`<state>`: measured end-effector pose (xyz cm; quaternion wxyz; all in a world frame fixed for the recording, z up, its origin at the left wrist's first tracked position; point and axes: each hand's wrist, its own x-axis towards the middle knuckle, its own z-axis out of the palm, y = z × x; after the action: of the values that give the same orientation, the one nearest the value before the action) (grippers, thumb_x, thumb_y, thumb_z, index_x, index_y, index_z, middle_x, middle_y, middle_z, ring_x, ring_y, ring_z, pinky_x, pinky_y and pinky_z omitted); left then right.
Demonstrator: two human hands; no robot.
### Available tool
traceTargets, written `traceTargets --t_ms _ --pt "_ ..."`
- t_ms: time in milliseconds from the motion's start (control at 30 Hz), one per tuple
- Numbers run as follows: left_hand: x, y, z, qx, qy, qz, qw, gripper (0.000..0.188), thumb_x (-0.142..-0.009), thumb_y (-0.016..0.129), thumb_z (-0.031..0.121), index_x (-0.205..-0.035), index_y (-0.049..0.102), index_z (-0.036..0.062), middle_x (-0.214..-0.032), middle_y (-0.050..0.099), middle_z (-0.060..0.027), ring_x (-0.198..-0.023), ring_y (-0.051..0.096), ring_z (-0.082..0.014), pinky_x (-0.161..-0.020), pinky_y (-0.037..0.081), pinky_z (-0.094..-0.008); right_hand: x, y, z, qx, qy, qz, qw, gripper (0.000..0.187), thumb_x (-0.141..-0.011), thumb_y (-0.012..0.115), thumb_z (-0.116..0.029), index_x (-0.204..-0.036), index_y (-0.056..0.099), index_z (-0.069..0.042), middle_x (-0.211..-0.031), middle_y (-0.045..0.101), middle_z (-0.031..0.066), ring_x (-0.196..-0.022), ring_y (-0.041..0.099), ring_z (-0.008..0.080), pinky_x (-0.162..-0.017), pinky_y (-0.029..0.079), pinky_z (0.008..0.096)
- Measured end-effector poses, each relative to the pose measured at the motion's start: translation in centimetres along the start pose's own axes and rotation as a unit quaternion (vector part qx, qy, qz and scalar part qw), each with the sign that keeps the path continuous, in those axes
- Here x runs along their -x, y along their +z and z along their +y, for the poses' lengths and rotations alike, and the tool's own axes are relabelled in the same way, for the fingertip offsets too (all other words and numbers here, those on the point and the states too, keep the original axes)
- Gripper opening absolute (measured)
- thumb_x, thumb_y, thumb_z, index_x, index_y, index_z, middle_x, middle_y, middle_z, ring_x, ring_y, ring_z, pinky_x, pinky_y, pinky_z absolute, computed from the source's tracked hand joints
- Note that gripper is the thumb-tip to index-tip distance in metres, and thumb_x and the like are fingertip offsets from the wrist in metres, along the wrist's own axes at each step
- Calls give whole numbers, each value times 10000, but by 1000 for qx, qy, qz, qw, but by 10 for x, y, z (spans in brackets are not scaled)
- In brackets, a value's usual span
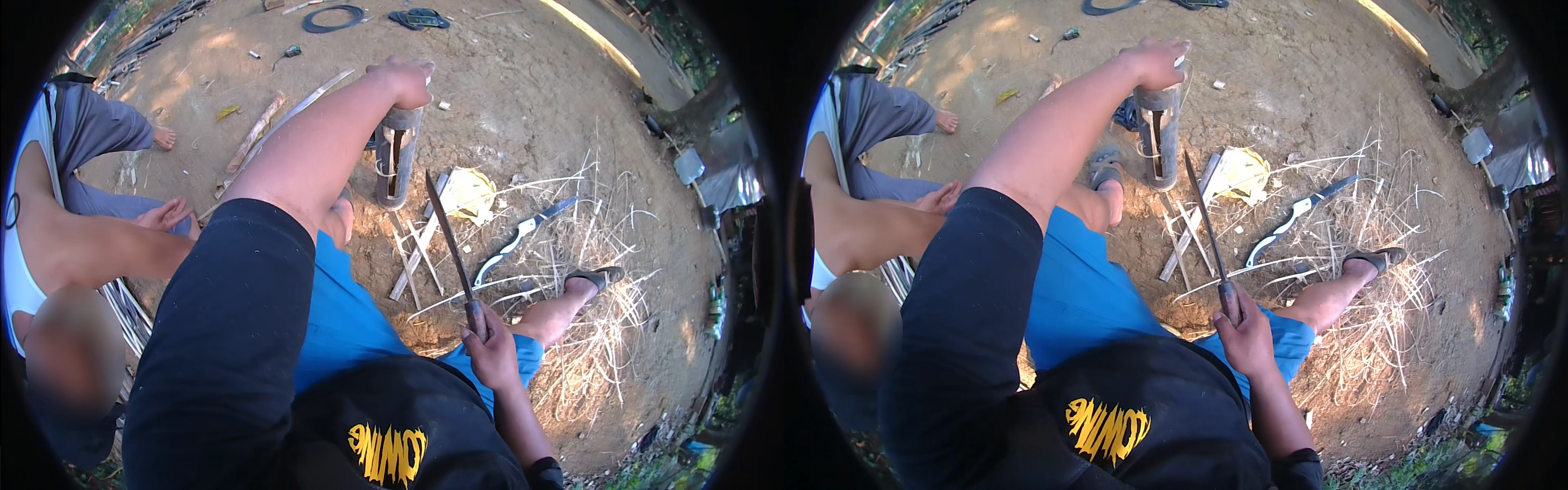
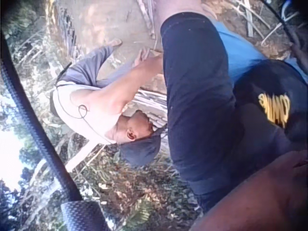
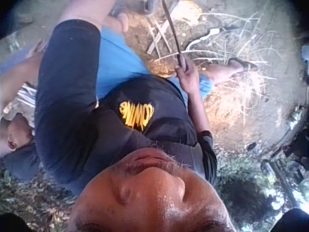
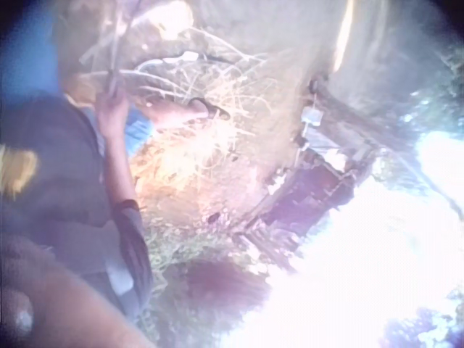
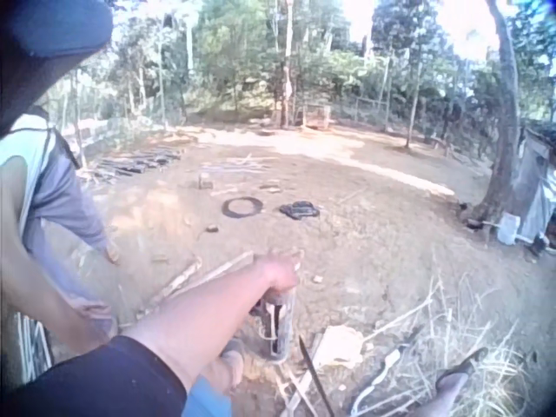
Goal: The person carves a slot into a bamboo segment using a knife, clears out the interior, and tests the fit of a thin bamboo strip.
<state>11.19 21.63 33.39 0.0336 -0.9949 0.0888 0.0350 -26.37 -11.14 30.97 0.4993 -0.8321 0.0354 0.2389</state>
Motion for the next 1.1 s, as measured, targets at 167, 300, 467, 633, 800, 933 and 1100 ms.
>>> traceTargets --t_ms 167,300,467,633,800,933,1100 --pt "41 -40 19 10 6 -48 999 998 -889 530 739 -1613 281 98 -1617 377 -149 -1463 388 -377 -1194 344 -512 10 4 -7 -14 4 -10 1000 555 -899 678 -149 -1413 530 -2 -984 658 130 -895 626 205 -862 502 344" --pt "45 -42 19 56 -28 -69 996 1106 -814 517 858 -1584 352 81 -1565 440 -199 -1441 415 -402 -1194 345 -505 13 8 -14 -30 -16 -20 999 486 -906 664 -142 -1356 552 3 -902 619 90 -828 587 171 -792 490 335" --pt "71 -26 25 140 -67 15 988 1068 -804 583 808 -1563 395 81 -1585 403 -210 -1454 396 -404 -1183 356 -493 12 14 -20 -82 -26 -17 996 386 -934 638 -147 -1280 572 10 -788 567 38 -699 541 125 -664 462 304" --pt "93 -19 31 173 -58 55 982 1002 -810 628 740 -1555 414 104 -1602 374 -204 -1458 398 -385 -1174 366 -484 9 13 -31 -175 -19 -49 983 249 -991 619 -206 -1116 586 6 -701 546 0 -592 508 65 -562 424 250" --pt "110 -19 24 198 -56 50 977 978 -814 630 728 -1545 427 111 -1597 389 -189 -1457 407 -359 -1168 374 -478 3 17 -31 -227 -43 -73 970 226 -1024 598 -250 -993 555 -31 -687 548 3 -580 532 73 -550 437 247" --pt "119 -14 9 217 -68 52 972 971 -818 630 722 -1542 426 107 -1583 406 -187 -1448 416 -361 -1162 377 -469 4 21 -30 -284 -39 -95 953 217 -1035 588 -245 -990 552 -36 -714 543 5 -583 546 85 -549 458 250" --pt "115 0 -8 229 -100 74 965 974 -828 607 734 -1549 407 111 -1588 389 -198 -1437 427 -377 -1167 372 -471 9 27 -32 -335 -14 -98 937 204 -1043 583 -236 -997 546 -40 -756 547 2 -587 548 83 -555 472 253"
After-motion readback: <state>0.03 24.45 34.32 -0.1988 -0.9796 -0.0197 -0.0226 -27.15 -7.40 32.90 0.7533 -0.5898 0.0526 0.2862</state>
